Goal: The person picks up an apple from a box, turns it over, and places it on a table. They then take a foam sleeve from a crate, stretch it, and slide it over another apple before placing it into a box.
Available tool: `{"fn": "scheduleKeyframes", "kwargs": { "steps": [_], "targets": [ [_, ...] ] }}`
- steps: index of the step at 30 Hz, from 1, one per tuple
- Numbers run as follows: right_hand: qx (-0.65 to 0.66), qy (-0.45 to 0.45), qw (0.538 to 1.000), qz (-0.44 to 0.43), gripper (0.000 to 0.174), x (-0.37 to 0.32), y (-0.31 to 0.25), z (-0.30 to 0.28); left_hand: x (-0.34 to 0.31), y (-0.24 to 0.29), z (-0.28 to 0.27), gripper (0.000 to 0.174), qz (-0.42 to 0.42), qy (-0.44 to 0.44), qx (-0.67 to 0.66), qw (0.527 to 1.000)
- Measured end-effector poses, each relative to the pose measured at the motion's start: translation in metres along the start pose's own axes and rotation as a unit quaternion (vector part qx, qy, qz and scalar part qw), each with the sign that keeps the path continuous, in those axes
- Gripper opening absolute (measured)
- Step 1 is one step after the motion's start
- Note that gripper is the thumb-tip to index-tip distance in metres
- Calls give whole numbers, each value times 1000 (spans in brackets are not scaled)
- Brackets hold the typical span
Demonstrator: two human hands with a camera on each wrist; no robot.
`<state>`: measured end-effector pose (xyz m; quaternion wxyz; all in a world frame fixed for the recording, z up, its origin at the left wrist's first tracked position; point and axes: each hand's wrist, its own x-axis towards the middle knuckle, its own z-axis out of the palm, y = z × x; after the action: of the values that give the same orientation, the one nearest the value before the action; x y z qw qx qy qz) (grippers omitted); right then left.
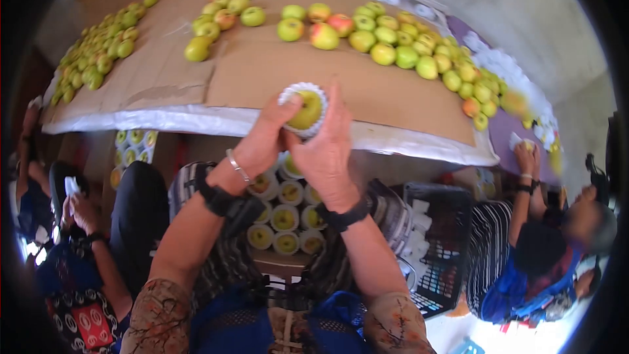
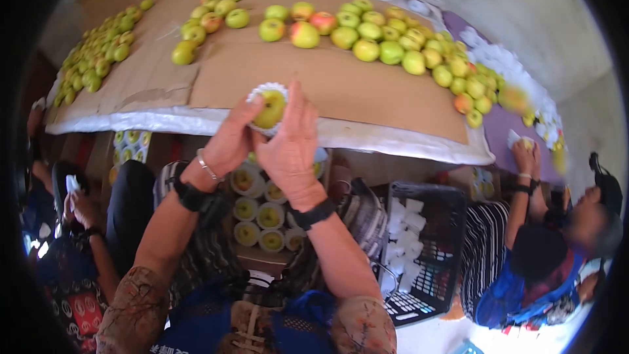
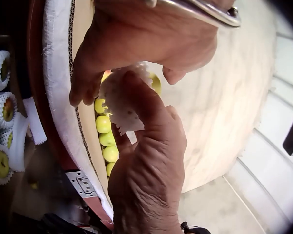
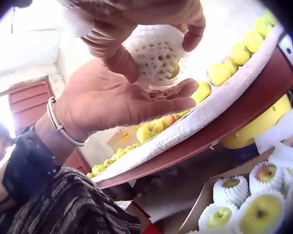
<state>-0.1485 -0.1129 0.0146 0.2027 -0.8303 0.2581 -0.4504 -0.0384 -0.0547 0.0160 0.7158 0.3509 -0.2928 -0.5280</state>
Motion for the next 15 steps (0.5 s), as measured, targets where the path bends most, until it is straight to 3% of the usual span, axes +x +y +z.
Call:
{"fn": "scheduleKeyframes", "kwargs": {
  "steps": [3,7,11,15],
  "targets": [
    [18,-24,1000,9,94,-1,-2,1,0,-1,1,44,5,11,-40,999],
    [257,-29,962,93,95,2,2,2,-3,10,0,45,-13,44,-38,998],
    [264,-118,944,159,81,6,9,-22,-5,16,-6,43,-24,51,-4,998],
    [374,-64,886,266,72,6,16,-22,-3,14,-7,40,-39,57,9,998]
  ]
}}
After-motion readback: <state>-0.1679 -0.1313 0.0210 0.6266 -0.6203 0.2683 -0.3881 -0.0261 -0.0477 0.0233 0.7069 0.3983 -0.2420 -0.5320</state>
